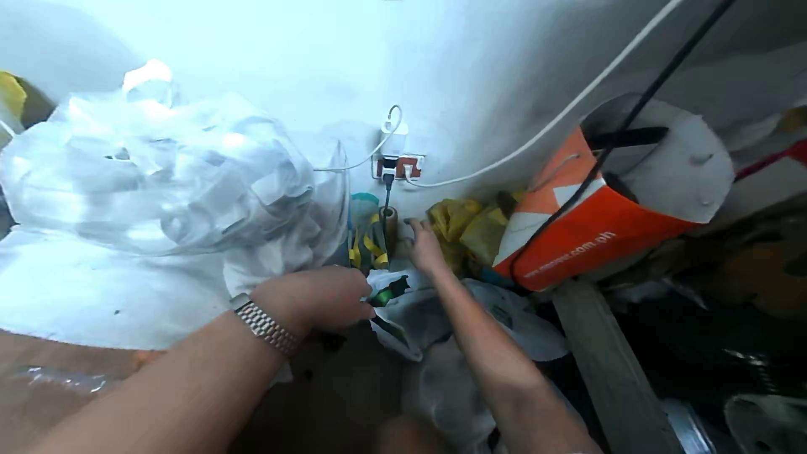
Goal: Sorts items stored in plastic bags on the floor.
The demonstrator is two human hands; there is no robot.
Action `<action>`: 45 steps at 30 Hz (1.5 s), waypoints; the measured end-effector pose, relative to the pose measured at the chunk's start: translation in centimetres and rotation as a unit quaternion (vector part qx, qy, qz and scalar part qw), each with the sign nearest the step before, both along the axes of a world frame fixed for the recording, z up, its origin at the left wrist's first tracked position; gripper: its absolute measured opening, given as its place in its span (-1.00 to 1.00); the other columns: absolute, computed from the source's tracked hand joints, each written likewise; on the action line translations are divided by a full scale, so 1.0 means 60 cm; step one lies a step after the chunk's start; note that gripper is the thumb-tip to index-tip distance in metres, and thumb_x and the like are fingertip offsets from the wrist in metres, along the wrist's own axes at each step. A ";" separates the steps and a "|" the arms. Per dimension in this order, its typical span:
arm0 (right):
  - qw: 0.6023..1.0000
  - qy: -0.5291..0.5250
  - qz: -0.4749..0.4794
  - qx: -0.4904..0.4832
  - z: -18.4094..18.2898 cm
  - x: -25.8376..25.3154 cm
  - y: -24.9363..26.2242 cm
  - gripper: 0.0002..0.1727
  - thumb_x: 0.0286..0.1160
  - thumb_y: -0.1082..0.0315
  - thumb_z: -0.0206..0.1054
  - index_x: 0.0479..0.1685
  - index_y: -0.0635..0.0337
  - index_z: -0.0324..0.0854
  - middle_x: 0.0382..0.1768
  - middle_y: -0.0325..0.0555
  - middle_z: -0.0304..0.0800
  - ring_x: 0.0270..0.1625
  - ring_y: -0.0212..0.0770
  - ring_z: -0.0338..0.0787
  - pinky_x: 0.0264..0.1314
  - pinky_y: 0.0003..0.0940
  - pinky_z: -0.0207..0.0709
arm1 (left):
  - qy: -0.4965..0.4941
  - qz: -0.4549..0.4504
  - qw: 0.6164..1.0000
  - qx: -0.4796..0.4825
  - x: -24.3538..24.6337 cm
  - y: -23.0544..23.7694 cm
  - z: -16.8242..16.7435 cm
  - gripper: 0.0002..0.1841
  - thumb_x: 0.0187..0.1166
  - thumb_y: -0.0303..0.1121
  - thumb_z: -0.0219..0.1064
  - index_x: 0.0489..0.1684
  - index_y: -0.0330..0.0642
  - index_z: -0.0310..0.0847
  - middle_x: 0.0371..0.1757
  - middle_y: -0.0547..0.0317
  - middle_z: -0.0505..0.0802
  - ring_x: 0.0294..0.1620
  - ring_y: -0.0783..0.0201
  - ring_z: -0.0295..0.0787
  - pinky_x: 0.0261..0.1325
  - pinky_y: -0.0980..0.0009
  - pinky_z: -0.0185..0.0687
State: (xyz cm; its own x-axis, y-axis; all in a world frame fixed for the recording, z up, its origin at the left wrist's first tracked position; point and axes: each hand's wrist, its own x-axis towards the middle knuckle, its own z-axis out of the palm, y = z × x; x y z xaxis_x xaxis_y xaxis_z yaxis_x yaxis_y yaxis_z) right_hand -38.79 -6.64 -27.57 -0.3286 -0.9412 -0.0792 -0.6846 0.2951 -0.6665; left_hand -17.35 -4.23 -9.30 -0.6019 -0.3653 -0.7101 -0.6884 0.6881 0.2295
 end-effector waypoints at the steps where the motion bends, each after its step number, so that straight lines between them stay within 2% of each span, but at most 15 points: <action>1: 1.000 -0.005 0.004 -0.009 -0.015 0.001 -0.035 -0.42 0.58 0.53 0.29 0.63 0.14 0.45 0.49 0.41 0.48 0.49 0.39 0.57 0.48 0.25 0.52 | -0.002 0.005 1.000 0.000 0.000 0.000 0.000 -0.48 0.83 -0.05 0.11 0.60 -0.18 0.53 0.56 -0.15 0.60 0.51 -0.08 0.59 0.56 -0.07 0.42; 4: 0.999 0.008 0.035 -0.008 -0.059 0.006 -0.113 -0.32 0.48 0.61 0.29 0.67 0.03 0.44 0.57 0.39 0.39 0.53 0.41 0.52 0.44 0.27 0.55 | -0.003 0.027 1.000 0.001 0.001 -0.002 -0.001 -0.50 0.82 -0.02 0.11 0.56 -0.12 0.57 0.53 -0.09 0.63 0.46 -0.04 0.62 0.52 -0.07 0.46; 7: 0.997 0.034 0.036 0.057 -0.076 0.019 -0.152 -0.36 0.60 0.53 0.26 0.72 0.11 0.35 0.70 0.34 0.24 0.60 0.44 0.45 0.44 0.31 0.53 | -0.014 0.029 0.999 -0.008 0.001 -0.003 -0.002 -0.47 0.81 0.02 0.10 0.58 -0.10 0.56 0.54 -0.07 0.63 0.47 -0.04 0.63 0.52 -0.08 0.47; 12: 0.996 -0.014 -0.086 0.029 -0.117 0.012 -0.119 -0.50 0.59 0.36 0.39 0.51 0.21 0.53 0.49 0.36 0.52 0.38 0.35 0.70 0.38 0.25 0.61 | -0.028 0.028 0.999 -0.011 -0.003 -0.004 0.001 -0.45 0.81 0.05 0.09 0.62 -0.08 0.53 0.58 -0.04 0.61 0.52 -0.02 0.59 0.56 -0.06 0.44; 15: 0.978 -0.081 -0.192 -0.021 -0.142 -0.010 -0.068 -0.47 0.62 0.24 0.42 0.51 0.29 0.53 0.48 0.40 0.54 0.49 0.36 0.61 0.53 0.24 0.49 | -0.029 0.028 0.999 -0.008 -0.003 -0.004 0.000 -0.46 0.80 0.05 0.11 0.59 -0.06 0.55 0.54 -0.02 0.63 0.45 0.01 0.64 0.52 -0.04 0.48; 17: 0.946 -0.148 -0.281 -0.059 -0.156 -0.029 -0.028 -0.44 0.61 0.17 0.43 0.50 0.30 0.55 0.39 0.37 0.67 0.48 0.30 0.64 0.57 0.24 0.44 | -0.019 0.020 1.000 -0.006 -0.002 -0.006 -0.001 -0.46 0.80 0.05 0.11 0.58 -0.07 0.56 0.55 -0.03 0.63 0.46 0.01 0.64 0.52 -0.03 0.48; 19: 0.908 -0.218 -0.351 -0.077 -0.165 -0.049 0.014 -0.43 0.61 0.13 0.44 0.48 0.32 0.56 0.38 0.35 0.67 0.50 0.26 0.61 0.61 0.21 0.37 | -0.003 0.018 1.000 -0.005 0.002 -0.008 -0.006 -0.46 0.79 0.05 0.12 0.59 -0.05 0.56 0.56 -0.02 0.64 0.46 0.03 0.65 0.53 -0.01 0.49; 22: 0.866 -0.291 -0.393 -0.104 -0.189 -0.077 0.059 -0.50 0.61 0.14 0.44 0.33 0.36 0.63 0.27 0.33 0.71 0.36 0.20 0.67 0.48 0.17 0.46 | 0.003 0.029 1.000 0.002 0.004 -0.010 -0.010 -0.48 0.79 0.04 0.15 0.58 -0.04 0.57 0.57 -0.02 0.63 0.49 0.02 0.64 0.55 -0.04 0.47; 26: 0.774 -0.441 -0.423 -0.167 -0.200 -0.094 0.078 -0.47 0.70 0.25 0.35 0.53 0.38 0.42 0.39 0.30 0.59 0.19 0.06 0.80 0.23 -0.07 0.74 | 0.000 0.023 1.000 0.002 0.000 -0.010 -0.008 -0.48 0.80 0.02 0.13 0.60 -0.05 0.55 0.58 -0.04 0.63 0.49 0.00 0.63 0.55 -0.02 0.46; 29: 0.685 -0.547 -0.437 -0.201 -0.197 -0.101 0.093 -0.47 0.82 0.24 0.18 0.63 0.32 0.26 0.45 0.21 0.49 0.15 -0.04 0.76 0.10 -0.21 0.73 | 0.003 0.027 1.000 -0.001 0.002 -0.011 -0.009 -0.48 0.80 0.01 0.14 0.59 -0.07 0.56 0.57 -0.05 0.64 0.50 0.00 0.62 0.56 -0.02 0.44; 33: 0.618 -0.617 -0.433 -0.221 -0.194 -0.095 0.119 -0.45 0.89 0.14 0.03 0.70 0.25 0.16 0.52 0.18 0.44 0.28 -0.02 0.73 0.24 -0.22 0.70 | 0.001 0.028 1.000 -0.010 0.002 -0.010 -0.010 -0.50 0.80 0.01 0.15 0.55 -0.07 0.60 0.49 -0.01 0.69 0.40 0.05 0.68 0.50 0.02 0.51; 38: 0.543 -0.710 -0.372 -0.253 -0.163 -0.054 0.213 -0.46 0.88 0.12 0.05 0.72 0.10 0.15 0.48 0.02 0.54 0.35 -0.07 0.76 0.35 -0.23 0.71 | -0.012 0.022 0.999 -0.022 0.001 -0.012 -0.015 -0.41 0.81 -0.01 0.12 0.73 -0.11 0.38 0.61 -0.11 0.56 0.56 -0.06 0.55 0.60 -0.04 0.40; 40: 0.554 -0.710 -0.349 -0.258 -0.154 -0.036 0.264 -0.53 0.90 0.13 -0.01 0.64 0.13 0.24 0.30 0.02 0.70 0.20 -0.07 0.85 0.25 -0.22 0.77 | -0.017 0.008 0.999 -0.030 -0.002 -0.014 -0.014 -0.42 0.84 -0.06 0.08 0.75 -0.17 0.32 0.57 -0.18 0.54 0.53 -0.12 0.54 0.57 -0.06 0.40; 42: 0.600 -0.681 -0.317 -0.274 -0.147 -0.021 0.320 -0.57 0.94 0.18 -0.16 0.55 0.21 0.29 0.12 0.02 0.79 0.05 -0.10 0.90 0.16 -0.22 0.81 | -0.020 0.004 0.999 -0.029 -0.004 -0.015 -0.011 -0.43 0.86 -0.10 0.05 0.77 -0.20 0.27 0.57 -0.22 0.52 0.52 -0.15 0.52 0.55 -0.07 0.40; 45: 0.682 -0.608 -0.301 -0.273 -0.133 -0.003 0.387 -0.59 0.86 0.33 -0.19 0.50 0.38 0.24 0.10 0.02 0.75 0.01 -0.14 0.88 0.14 -0.21 0.82 | -0.009 0.009 0.999 -0.034 -0.004 -0.012 -0.009 -0.40 0.86 -0.13 0.06 0.81 -0.24 0.17 0.56 -0.26 0.50 0.51 -0.20 0.52 0.54 -0.09 0.41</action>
